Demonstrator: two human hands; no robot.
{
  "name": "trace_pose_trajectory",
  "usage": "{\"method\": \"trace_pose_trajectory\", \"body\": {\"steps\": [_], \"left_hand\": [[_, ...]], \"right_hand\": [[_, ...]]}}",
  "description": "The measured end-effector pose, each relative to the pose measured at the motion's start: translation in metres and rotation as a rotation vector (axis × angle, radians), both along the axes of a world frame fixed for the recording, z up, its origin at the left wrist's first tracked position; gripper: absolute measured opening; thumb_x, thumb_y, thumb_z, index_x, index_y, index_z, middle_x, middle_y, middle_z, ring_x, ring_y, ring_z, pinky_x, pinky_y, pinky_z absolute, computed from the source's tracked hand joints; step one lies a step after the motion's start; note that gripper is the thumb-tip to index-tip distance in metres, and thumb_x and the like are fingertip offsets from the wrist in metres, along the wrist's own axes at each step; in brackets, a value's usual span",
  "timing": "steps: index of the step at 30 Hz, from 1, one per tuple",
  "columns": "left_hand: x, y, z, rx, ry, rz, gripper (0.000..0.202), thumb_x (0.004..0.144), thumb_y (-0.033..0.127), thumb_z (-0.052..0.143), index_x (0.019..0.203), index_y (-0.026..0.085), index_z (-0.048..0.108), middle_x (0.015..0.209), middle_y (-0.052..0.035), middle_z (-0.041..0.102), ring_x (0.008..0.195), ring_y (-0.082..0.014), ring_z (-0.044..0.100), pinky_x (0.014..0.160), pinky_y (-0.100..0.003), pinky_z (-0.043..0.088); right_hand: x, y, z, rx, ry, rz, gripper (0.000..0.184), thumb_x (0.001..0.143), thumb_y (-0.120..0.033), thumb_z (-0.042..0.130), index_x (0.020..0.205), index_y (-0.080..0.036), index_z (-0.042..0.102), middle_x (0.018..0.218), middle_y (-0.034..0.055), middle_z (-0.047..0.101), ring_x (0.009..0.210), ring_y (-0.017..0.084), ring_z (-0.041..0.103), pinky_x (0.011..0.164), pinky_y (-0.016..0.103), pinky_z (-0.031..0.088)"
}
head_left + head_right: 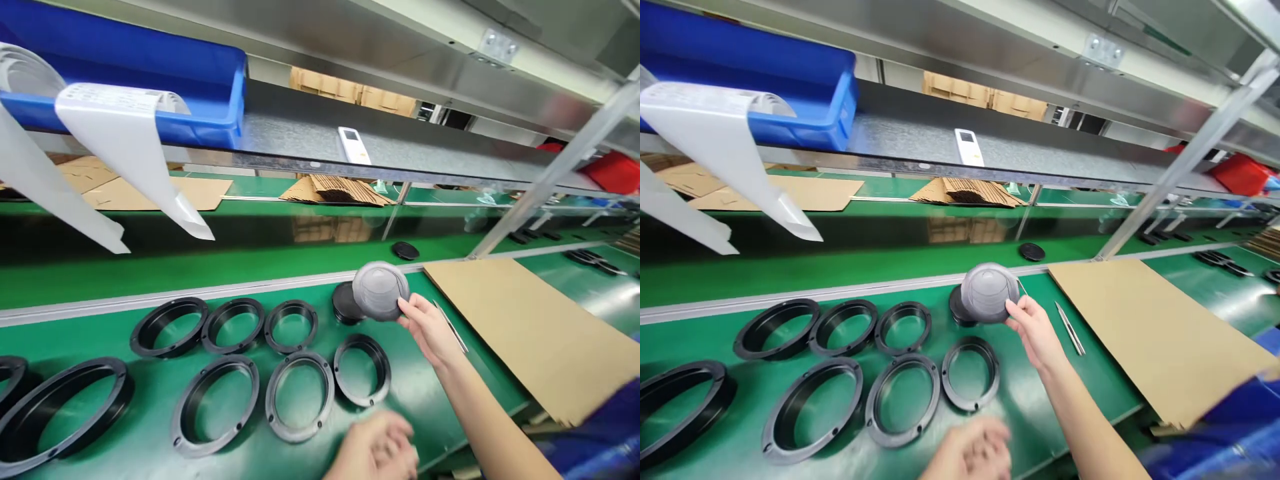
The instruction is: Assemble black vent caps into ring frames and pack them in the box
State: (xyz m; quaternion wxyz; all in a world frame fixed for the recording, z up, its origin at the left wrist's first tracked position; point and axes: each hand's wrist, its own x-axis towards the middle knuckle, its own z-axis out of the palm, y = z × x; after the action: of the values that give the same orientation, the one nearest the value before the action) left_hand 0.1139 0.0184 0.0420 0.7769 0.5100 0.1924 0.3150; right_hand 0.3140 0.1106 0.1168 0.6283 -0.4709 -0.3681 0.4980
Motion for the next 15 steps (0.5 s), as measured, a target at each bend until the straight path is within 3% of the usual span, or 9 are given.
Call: {"method": "trace_pose_trajectory", "body": {"steps": [3,6,8,10,12,13,15], "left_hand": [[-0.004,0.014,0.032,-0.260,-0.188,0.270,0.052,0.090,0.057,0.064,0.132,0.027,0.055,0.122,-0.0098,0.060,0.115,-0.0250,0.057,0.102,-0.042,0.044],[-0.011,0.029,0.057,-0.490,-0.373,0.196,0.071,0.083,0.067,0.066,0.139,0.028,0.049,0.137,-0.0107,0.055,0.132,-0.0313,0.045,0.111,-0.048,0.037],[-0.015,0.034,0.062,-0.587,-0.409,0.158,0.070,0.081,0.062,0.072,0.136,0.024,0.053,0.134,-0.0099,0.059,0.132,-0.0318,0.046,0.112,-0.046,0.036],[-0.020,0.035,0.062,-0.657,-0.409,0.153,0.061,0.083,0.055,0.071,0.130,0.019,0.058,0.128,-0.0099,0.064,0.131,-0.0319,0.049,0.113,-0.046,0.035],[-0.025,0.033,0.061,-0.695,-0.400,0.097,0.055,0.087,0.056,0.065,0.127,0.018,0.061,0.127,-0.0111,0.065,0.129,-0.0332,0.051,0.112,-0.049,0.036],[-0.028,0.033,0.061,-0.697,-0.402,0.073,0.054,0.089,0.057,0.061,0.127,0.018,0.061,0.129,-0.0111,0.064,0.129,-0.0334,0.051,0.112,-0.050,0.036],[-0.031,0.032,0.062,-0.690,-0.402,0.044,0.053,0.091,0.057,0.060,0.131,0.023,0.059,0.134,-0.0091,0.061,0.129,-0.0324,0.051,0.113,-0.051,0.036]], "right_hand": [[-0.016,-0.073,-0.012,-0.005,0.130,0.033,0.042,0.081,-0.040,0.085,0.070,-0.019,0.050,0.079,0.0001,0.058,0.078,0.015,0.057,0.072,0.025,0.053],[-0.043,-0.115,-0.028,-0.060,0.189,0.123,0.037,0.088,-0.042,0.078,0.074,-0.020,0.051,0.077,0.0003,0.058,0.078,0.016,0.058,0.074,0.027,0.053],[-0.057,-0.126,-0.036,-0.082,0.116,0.186,0.036,0.092,-0.047,0.071,0.077,-0.020,0.053,0.077,0.0008,0.056,0.076,0.018,0.058,0.074,0.030,0.054],[-0.065,-0.129,-0.039,-0.026,-0.123,0.092,0.032,0.095,-0.052,0.064,0.087,-0.021,0.060,0.089,0.0042,0.058,0.081,0.021,0.059,0.073,0.035,0.056],[-0.065,-0.126,-0.037,0.118,-0.481,-0.107,0.032,0.098,-0.053,0.057,0.107,-0.024,0.066,0.111,0.0091,0.057,0.101,0.027,0.057,0.084,0.042,0.056],[-0.064,-0.124,-0.034,0.199,-0.653,-0.174,0.033,0.099,-0.052,0.054,0.117,-0.027,0.067,0.123,0.0099,0.053,0.114,0.030,0.051,0.093,0.047,0.053],[-0.061,-0.119,-0.029,0.315,-0.900,-0.176,0.034,0.102,-0.049,0.048,0.127,-0.035,0.065,0.139,0.0078,0.043,0.131,0.033,0.037,0.109,0.056,0.040]]}}
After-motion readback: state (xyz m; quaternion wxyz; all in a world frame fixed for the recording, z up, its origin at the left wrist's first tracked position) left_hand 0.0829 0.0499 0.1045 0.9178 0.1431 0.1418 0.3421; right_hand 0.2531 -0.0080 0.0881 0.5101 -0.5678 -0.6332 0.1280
